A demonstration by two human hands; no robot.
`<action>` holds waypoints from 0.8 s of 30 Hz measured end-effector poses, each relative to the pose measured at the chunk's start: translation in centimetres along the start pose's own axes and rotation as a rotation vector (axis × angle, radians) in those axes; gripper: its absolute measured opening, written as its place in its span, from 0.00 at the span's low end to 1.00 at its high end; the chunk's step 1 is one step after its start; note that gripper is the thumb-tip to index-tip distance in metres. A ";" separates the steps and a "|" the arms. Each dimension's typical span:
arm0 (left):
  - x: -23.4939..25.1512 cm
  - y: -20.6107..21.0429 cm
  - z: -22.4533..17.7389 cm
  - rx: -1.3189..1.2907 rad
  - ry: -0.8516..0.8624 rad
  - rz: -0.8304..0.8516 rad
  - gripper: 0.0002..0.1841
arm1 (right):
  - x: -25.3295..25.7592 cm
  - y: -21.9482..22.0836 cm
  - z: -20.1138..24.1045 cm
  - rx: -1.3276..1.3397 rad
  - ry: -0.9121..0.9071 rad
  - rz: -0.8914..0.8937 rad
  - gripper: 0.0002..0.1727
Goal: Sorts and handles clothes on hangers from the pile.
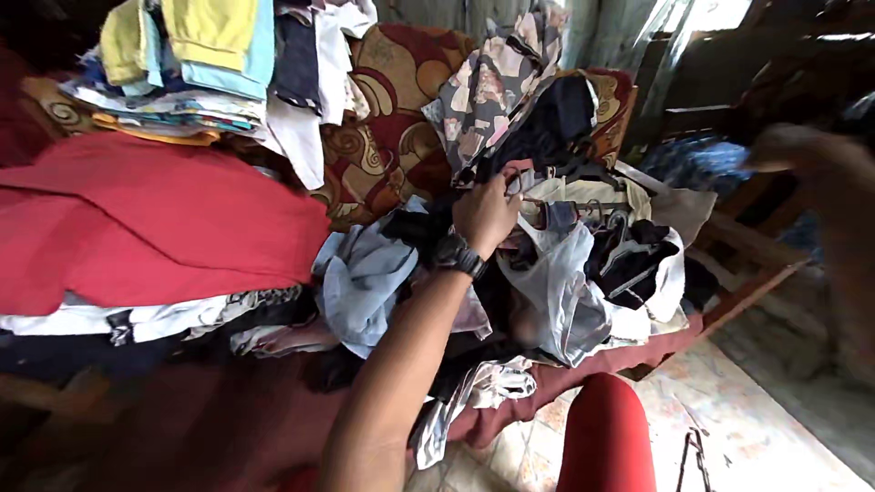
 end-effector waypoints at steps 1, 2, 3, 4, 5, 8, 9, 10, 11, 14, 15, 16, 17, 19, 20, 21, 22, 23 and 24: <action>0.7 1.4 0.2 0.008 -0.071 0.020 0.30 | 3.7 2.9 -0.8 -0.017 -0.060 0.088 0.20; 1.2 2.7 0.3 0.006 -0.120 0.033 0.35 | 8.3 6.5 -1.0 -0.042 -0.094 0.165 0.19; 1.7 3.9 0.3 -0.006 -0.148 0.050 0.38 | 11.8 10.4 -0.5 -0.082 -0.147 0.264 0.17; 2.1 5.1 0.5 -0.046 -0.151 0.052 0.37 | 13.8 14.3 0.5 -0.100 -0.218 0.350 0.16; 2.2 6.0 0.8 -0.132 -0.122 0.039 0.34 | 14.3 17.9 1.6 -0.072 -0.271 0.416 0.17; 1.6 6.5 1.9 -0.429 0.025 -0.031 0.20 | 13.5 25.7 3.7 0.136 -0.328 0.509 0.21; 1.4 6.2 2.6 -0.445 0.039 -0.065 0.15 | 13.2 26.9 4.0 0.191 -0.330 0.506 0.18; 1.3 5.6 3.3 -0.415 0.030 -0.104 0.14 | 13.0 27.6 4.1 0.239 -0.341 0.479 0.16; 1.3 4.9 4.0 -0.353 0.002 -0.137 0.14 | 12.7 27.7 4.2 0.259 -0.355 0.455 0.15; 1.5 3.1 7.3 -0.146 -0.119 -0.170 0.17 | 11.9 25.1 3.8 0.223 -0.343 0.347 0.18; 1.4 2.7 8.7 -0.104 -0.153 -0.156 0.16 | 11.9 23.9 3.2 0.229 -0.325 0.312 0.18; 1.2 2.6 10.2 -0.081 -0.183 -0.121 0.14 | 11.9 22.6 2.6 0.267 -0.287 0.289 0.19; 0.9 2.8 11.5 -0.068 -0.207 -0.071 0.11 | 12.0 21.5 1.8 0.340 -0.240 0.253 0.19; 0.1 3.5 13.1 -0.096 -0.251 0.046 0.11 | 12.0 20.2 0.6 0.591 -0.108 0.174 0.18; -0.2 4.0 13.4 -0.146 -0.267 0.079 0.11 | 11.8 20.0 0.5 0.721 -0.064 0.156 0.16; -0.3 4.5 13.4 -0.199 -0.269 0.085 0.12 | 11.5 19.9 0.6 0.825 -0.044 0.159 0.13; -0.4 4.8 13.1 -0.247 -0.255 0.068 0.14 | 11.0 20.0 0.9 0.888 -0.052 0.168 0.10; -0.5 5.0 12.6 -0.290 -0.231 0.034 0.17 | 10.5 20.1 1.4 0.914 -0.087 0.178 0.08; -0.6 5.1 11.9 -0.324 -0.197 -0.020 0.21 | 9.8 20.0 1.9 0.899 -0.133 0.187 0.08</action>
Point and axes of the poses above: each hand's wrist, its own x-axis towards the middle knuckle, its own y-axis out of the palm, z = x × y, the point moved 3 cm from there along x, towards the middle knuckle, and after that the axes turned 1 degree about -z, right-handed, at the moved point
